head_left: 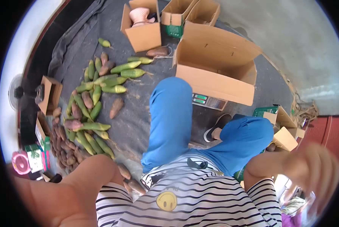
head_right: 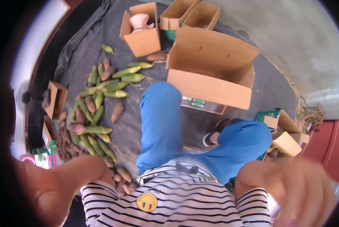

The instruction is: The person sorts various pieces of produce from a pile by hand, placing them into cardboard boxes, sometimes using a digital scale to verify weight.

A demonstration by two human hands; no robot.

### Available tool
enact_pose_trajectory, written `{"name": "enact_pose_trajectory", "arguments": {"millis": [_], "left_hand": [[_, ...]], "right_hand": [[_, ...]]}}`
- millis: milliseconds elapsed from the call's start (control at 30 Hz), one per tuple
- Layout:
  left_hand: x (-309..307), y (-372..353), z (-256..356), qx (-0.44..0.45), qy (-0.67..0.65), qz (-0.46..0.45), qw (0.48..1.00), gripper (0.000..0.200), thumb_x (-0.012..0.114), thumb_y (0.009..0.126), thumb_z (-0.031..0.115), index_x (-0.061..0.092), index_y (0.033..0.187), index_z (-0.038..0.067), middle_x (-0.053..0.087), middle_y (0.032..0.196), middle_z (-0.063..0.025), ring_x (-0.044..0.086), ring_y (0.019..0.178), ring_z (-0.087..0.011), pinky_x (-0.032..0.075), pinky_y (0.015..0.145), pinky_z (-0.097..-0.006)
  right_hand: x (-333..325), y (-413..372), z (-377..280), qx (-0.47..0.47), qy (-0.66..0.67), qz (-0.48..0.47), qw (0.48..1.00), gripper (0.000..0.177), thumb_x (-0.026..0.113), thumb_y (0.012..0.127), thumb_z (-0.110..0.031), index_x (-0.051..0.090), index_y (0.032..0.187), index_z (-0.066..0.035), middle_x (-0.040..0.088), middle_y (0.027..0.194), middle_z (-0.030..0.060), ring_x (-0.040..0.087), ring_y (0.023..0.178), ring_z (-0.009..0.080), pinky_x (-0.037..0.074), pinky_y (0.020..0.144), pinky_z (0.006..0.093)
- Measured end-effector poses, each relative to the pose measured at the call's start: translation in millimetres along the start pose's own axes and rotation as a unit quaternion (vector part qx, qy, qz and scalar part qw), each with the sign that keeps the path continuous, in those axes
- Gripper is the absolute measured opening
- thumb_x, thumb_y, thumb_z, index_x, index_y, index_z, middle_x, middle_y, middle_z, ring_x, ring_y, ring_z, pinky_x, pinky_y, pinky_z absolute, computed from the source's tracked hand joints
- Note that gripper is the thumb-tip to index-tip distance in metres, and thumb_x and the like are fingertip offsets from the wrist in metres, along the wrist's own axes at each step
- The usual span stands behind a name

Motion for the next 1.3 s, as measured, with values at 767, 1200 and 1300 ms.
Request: {"name": "enact_pose_trajectory", "arguments": {"millis": [767,1200,1300], "left_hand": [[-97,-301,-322,-0.444,0.363,-0.261,0.777,0.031,0.067,0.084,0.013,0.06,0.111,-0.001,0.063,0.111,-0.0146,0.059,0.104,-0.0247,0.046,0.091,-0.0352],[-238,-583,-319,-0.618,0.466,-0.432,0.464,0.063,0.071,0.076,0.027,0.044,0.129,0.006,0.049,0.129,-0.0194,0.051,0.116,-0.0369,0.045,0.093,-0.0475],[-299,-608,-321,-0.669,0.501,-0.329,0.44,0.059,0.07,0.076,0.026,0.048,0.125,0.002,0.052,0.125,-0.0215,0.051,0.116,-0.0373,0.045,0.094,-0.0449]], "right_hand": [[51,-182,271,0.408,-0.399,-0.09,0.816,0.025,0.065,0.066,-0.004,0.067,0.091,-0.005,0.068,0.088,0.0093,0.064,0.077,0.0267,0.052,0.074,0.0377],[62,-175,287,0.433,-0.395,-0.107,0.803,0.022,0.058,0.068,-0.002,0.067,0.088,-0.003,0.068,0.083,0.0097,0.065,0.072,0.025,0.052,0.073,0.039],[63,-177,289,0.438,-0.394,-0.113,0.8,0.021,0.057,0.07,-0.004,0.066,0.088,-0.003,0.068,0.082,0.0106,0.065,0.072,0.0252,0.052,0.073,0.0389]]}}
Point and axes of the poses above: each hand's wrist, its own y-axis towards the middle knuckle, its own x-axis out of the palm, z = x × y, the point moved 10 cm from there along y, towards the middle knuckle
